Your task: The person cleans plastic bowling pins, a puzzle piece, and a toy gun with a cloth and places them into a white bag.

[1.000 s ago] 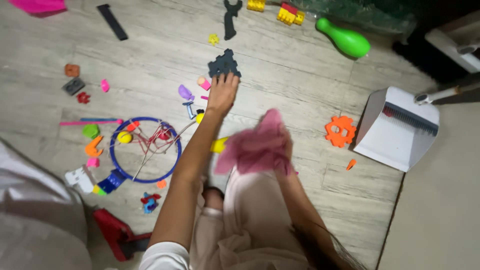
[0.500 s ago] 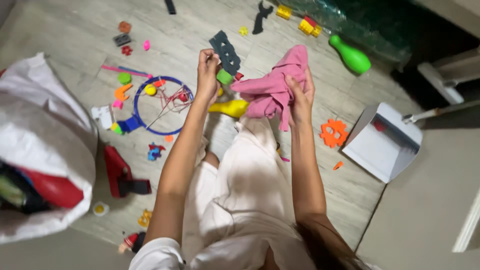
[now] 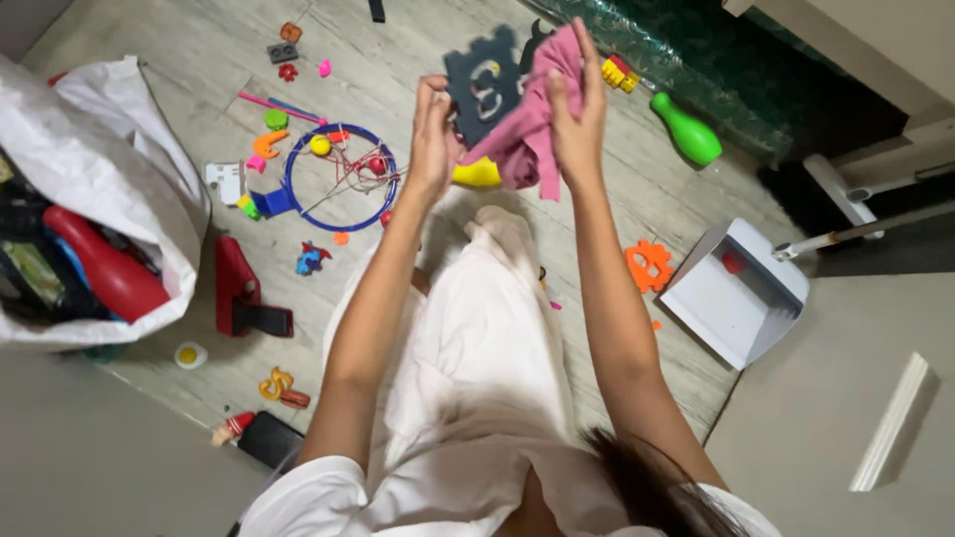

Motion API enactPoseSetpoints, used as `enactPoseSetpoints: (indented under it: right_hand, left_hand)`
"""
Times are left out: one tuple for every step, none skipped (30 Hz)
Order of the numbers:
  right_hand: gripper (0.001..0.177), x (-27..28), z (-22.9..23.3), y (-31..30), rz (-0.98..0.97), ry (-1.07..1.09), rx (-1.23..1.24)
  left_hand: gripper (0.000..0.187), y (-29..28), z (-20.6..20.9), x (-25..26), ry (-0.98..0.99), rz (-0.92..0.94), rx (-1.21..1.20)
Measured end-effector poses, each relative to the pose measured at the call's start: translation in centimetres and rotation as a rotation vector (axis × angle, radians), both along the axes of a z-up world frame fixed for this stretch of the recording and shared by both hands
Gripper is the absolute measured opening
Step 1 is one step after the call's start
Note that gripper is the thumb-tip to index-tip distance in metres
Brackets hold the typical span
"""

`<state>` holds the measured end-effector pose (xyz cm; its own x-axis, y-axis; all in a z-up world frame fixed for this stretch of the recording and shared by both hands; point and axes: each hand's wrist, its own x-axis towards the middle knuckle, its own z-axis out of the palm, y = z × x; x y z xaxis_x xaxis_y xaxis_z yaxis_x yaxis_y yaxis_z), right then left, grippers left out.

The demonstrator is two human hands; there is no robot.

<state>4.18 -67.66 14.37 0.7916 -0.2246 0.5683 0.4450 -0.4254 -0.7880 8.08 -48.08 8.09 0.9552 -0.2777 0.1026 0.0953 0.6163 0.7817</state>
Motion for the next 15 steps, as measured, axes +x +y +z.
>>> enactPoseSetpoints:
  right_hand:
    - [0.053,-0.3,0.1,0.9,0.006,-0.003,-0.002]
    - [0.056,-0.3,0.1,2.1,-0.054,0.17,-0.01]
    - [0.058,-0.6,0.4,3.0,-0.109,0.345,-0.021]
    - [0.058,-1.1,0.7,3.7,-0.101,0.337,-0.027]
    - [0.053,-1.9,1.0,4.7,-0.122,0.224,-0.18]
    - [0.048,-2.4,1.7,5.5,-0.141,0.11,-0.333]
    - [0.048,-3.1,2.6,6.1,-0.136,0.099,-0.337]
    - [0.046,-4.5,3.5,6.5,-0.042,0.033,-0.443]
    - [0.045,-5.7,4.5,6.9,0.051,-0.033,-0.548]
    - [0.045,-6.5,5.4,7.4,0.059,-0.04,-0.547]
    - [0.043,-7.4,6.4,7.4,0.122,-0.071,-0.62]
    - [0.042,-8.0,7.4,7.3,0.179,-0.108,-0.692]
    - [0.042,-8.7,8.2,7.1,0.18,-0.121,-0.691]
    - [0.039,-9.4,8.9,6.9,0.234,0.013,-0.66]
    - [0.036,-10.0,9.2,6.9,0.289,0.147,-0.628]
  left_hand:
    - [0.023,-0.3,0.7,-1.3,-0.087,-0.007,-0.12]
    - [0.023,-0.6,1.3,-2.5,-0.092,0.001,-0.124]
    - [0.026,-0.8,1.8,-3.6,-0.067,0.003,-0.057]
    - [0.031,-0.8,2.3,-4.5,-0.045,0.005,0.009]
    - [0.031,-0.6,2.7,-5.3,-0.052,0.013,0.005]
    - [0.036,-0.2,3.1,-5.8,-0.169,0.153,0.219]
    - [0.045,0.1,3.4,-6.3,-0.285,0.293,0.434]
    - [0.045,0.3,3.5,-6.8,-0.288,0.302,0.431]
    - [0.051,0.5,3.4,-7.3,-0.298,0.318,0.344]
    - [0.057,0.8,3.0,-7.6,-0.306,0.334,0.263]
    - [0.057,0.7,2.5,-8.0,-0.309,0.343,0.265]
    - [0.059,0.4,2.1,-8.2,-0.161,0.226,0.064]
    - [0.061,0.3,1.8,-8.2,-0.016,0.103,-0.136]
    - [0.061,0.3,1.6,-8.7,-0.025,0.108,-0.135]
    - [0.06,0.3,1.5,-9.7,-0.002,0.066,-0.217]
